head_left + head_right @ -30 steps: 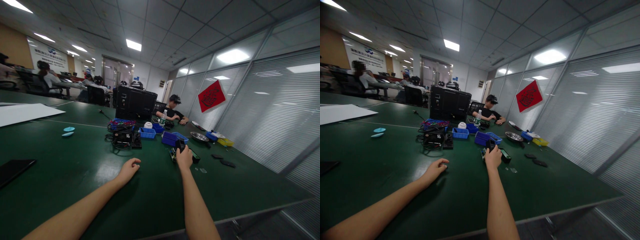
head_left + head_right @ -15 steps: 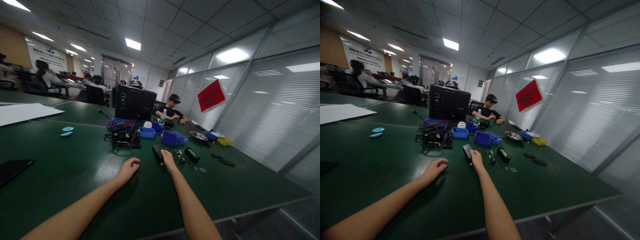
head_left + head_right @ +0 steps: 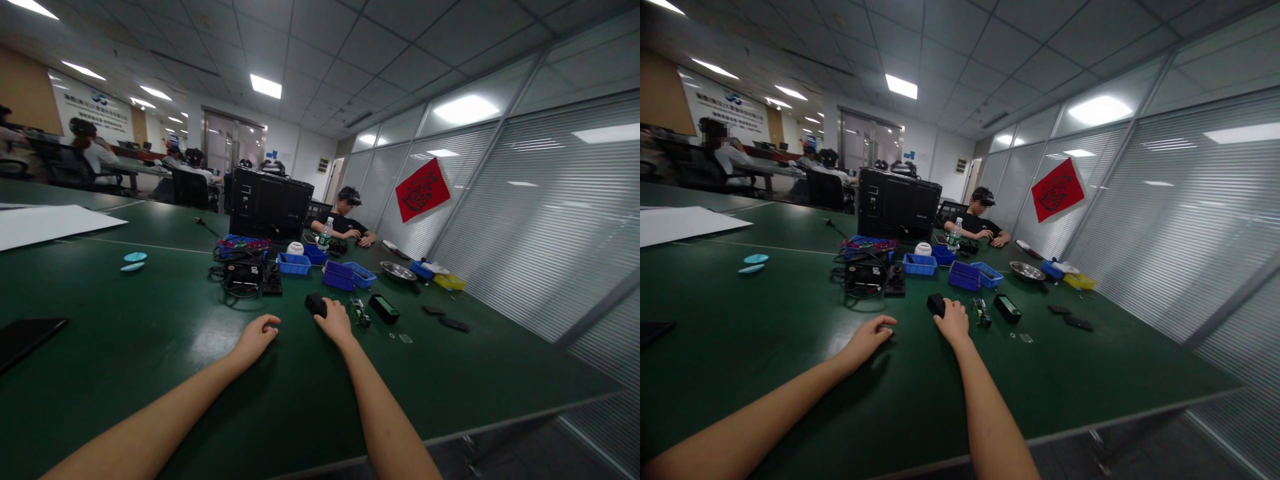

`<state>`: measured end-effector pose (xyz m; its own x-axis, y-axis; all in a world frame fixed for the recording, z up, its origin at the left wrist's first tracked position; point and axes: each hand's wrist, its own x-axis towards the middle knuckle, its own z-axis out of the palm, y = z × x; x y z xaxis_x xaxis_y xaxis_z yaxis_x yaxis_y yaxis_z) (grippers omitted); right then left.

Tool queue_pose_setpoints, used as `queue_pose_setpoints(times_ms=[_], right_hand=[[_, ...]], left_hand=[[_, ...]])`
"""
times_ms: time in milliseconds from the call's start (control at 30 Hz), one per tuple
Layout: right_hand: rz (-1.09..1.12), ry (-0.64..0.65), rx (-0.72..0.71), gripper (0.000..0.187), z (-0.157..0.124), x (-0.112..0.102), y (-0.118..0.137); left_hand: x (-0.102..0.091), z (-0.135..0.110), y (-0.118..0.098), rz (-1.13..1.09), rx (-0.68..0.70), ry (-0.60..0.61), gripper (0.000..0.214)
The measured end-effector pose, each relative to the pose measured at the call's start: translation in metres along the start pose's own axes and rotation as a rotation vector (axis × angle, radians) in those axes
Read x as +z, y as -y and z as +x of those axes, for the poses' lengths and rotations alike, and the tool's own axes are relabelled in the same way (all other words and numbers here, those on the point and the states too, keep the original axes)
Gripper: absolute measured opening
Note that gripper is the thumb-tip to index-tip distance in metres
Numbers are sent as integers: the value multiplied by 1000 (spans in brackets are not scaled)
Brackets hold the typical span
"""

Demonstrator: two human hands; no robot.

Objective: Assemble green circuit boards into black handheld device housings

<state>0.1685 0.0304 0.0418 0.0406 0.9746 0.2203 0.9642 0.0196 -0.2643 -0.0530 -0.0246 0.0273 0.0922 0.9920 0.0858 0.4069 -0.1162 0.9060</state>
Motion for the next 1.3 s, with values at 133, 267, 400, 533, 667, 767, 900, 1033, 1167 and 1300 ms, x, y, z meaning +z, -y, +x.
queue_pose_setpoints(times_ms=[133, 267, 400, 533, 667, 767, 900, 1033, 1167, 1300], right_hand=[[130, -4, 48, 34, 5, 1, -3], [232, 107, 80, 29, 7, -2, 0], [136, 147, 109, 25, 3, -2, 7], [52, 165, 110, 22, 0, -1, 11], [45, 162, 74, 24, -2, 0, 12], [59, 185, 51, 25, -6, 2, 17], [113, 245, 14, 43, -7, 0, 22], [39, 1, 131, 49, 0, -17, 4], [-81, -224, 303, 40, 7, -35, -33], [-226, -250, 376, 40, 11, -35, -60]], left_hand=[[1, 1, 2, 0, 14, 1, 31], [3, 2, 5, -16, 21, -5, 31], [4, 3, 8, -23, 31, -5, 33], [6, 5, 12, -4, 57, -3, 33], [10, 2, 16, 81, 137, -36, 32], [16, -1, 12, 141, 245, -62, 37], [26, 1, 1, 270, 410, -76, 50], [34, 8, -5, 425, 500, -16, 48], [37, 12, -4, 485, 536, -40, 39], [34, 9, 1, 484, 551, -90, 26]])
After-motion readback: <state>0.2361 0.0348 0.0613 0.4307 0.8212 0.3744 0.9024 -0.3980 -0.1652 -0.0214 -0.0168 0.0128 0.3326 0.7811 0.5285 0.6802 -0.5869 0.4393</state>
